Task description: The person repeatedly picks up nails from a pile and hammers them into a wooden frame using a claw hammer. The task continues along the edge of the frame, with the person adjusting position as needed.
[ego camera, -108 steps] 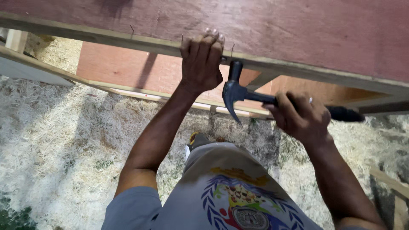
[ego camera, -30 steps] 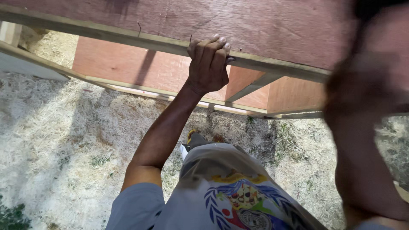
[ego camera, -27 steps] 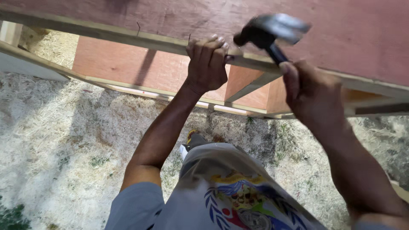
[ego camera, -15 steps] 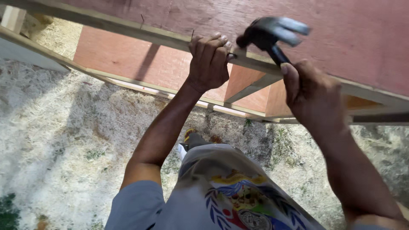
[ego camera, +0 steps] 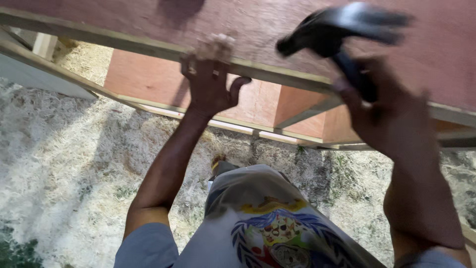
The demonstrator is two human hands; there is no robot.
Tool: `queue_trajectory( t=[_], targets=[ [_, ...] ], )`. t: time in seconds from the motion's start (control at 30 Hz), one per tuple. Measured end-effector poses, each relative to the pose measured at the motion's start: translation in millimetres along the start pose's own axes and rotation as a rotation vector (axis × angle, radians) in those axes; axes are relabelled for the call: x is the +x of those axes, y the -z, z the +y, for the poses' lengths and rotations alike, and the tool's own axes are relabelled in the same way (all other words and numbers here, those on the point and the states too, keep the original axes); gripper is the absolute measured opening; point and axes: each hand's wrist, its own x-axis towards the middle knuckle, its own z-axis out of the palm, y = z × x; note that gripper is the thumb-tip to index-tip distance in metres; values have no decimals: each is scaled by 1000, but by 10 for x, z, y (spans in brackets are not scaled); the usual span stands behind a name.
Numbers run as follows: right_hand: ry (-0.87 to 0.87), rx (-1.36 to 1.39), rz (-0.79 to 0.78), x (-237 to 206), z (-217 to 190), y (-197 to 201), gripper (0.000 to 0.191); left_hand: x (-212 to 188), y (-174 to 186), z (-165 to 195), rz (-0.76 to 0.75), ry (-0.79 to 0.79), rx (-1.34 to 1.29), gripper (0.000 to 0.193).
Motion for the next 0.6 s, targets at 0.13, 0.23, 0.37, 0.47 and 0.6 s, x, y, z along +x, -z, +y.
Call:
queue_trajectory(
  t=[0.13, 0.23, 0.37, 0.47, 0.6],
  targets=[
    [-79, 54, 118, 63, -367, -35, 22, 11, -94, -10, 55, -77, 36, 37],
    [-142, 46, 124, 247, -614, -129, 21, 38, -156, -18, 115, -71, -21, 20],
    [-66, -358, -72, 348, -689, -442, 34, 121, -161, -74, 210, -118, -125, 19],
    [-45, -107, 18, 186, -589, -409, 40, 160, -144, -77, 232, -123, -118, 14],
    [-130, 25, 248, 18, -642, -163, 35, 165, -168, -65, 245, -120, -147, 25]
  ],
)
